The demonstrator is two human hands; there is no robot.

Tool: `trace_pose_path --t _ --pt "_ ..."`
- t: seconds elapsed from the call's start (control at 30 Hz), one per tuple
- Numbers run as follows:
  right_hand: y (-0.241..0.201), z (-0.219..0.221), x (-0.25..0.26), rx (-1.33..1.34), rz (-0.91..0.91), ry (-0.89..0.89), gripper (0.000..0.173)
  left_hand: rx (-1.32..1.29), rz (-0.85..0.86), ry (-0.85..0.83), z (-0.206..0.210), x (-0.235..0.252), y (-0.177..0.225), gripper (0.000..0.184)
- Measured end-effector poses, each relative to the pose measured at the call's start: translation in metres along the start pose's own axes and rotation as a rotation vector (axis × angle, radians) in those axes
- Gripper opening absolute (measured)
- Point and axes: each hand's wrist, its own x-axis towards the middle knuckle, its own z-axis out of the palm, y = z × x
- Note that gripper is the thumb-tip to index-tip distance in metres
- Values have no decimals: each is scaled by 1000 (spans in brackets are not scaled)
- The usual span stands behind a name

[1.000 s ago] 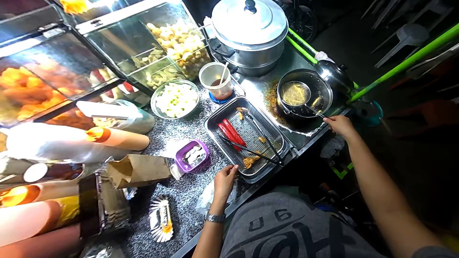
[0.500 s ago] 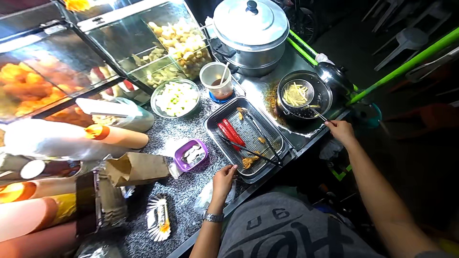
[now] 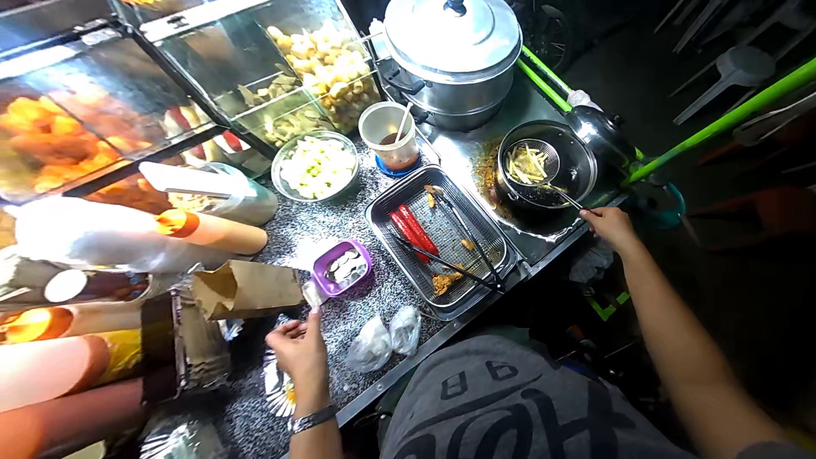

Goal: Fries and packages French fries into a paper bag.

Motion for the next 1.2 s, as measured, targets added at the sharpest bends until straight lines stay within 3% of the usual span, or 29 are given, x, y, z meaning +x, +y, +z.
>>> trace_pose_path --t 0.1,0.27,0.43,0.57,0.67,0.8,0.93,1.2 --pt "5 2 5 30 6 9 43 -32 -25 96 -8 18 -22 68" --pt "6 2 5 45 16 3 43 -7 -71 -32 -13 41 -28 86" --pt "0 -1 3 26 36 -21 44 -34 -65 -105 -8 50 -14 85" --pt "2 -1 3 42 34 -12 44 27 -31 -88 -3 58 -17 64" --pt "0 -1 3 39 45 -16 43 -42 -15 24 -3 68 -27 79" --pt "0 -2 2 46 33 -20 44 -93 -12 30 -5 81 -33 94" --pt "-2 -2 2 33 45 -28 45 -175 -46 74 -1 91 -35 96" --pt "1 0 5 39 40 -20 44 -93 -130 127 12 94 -31 96"
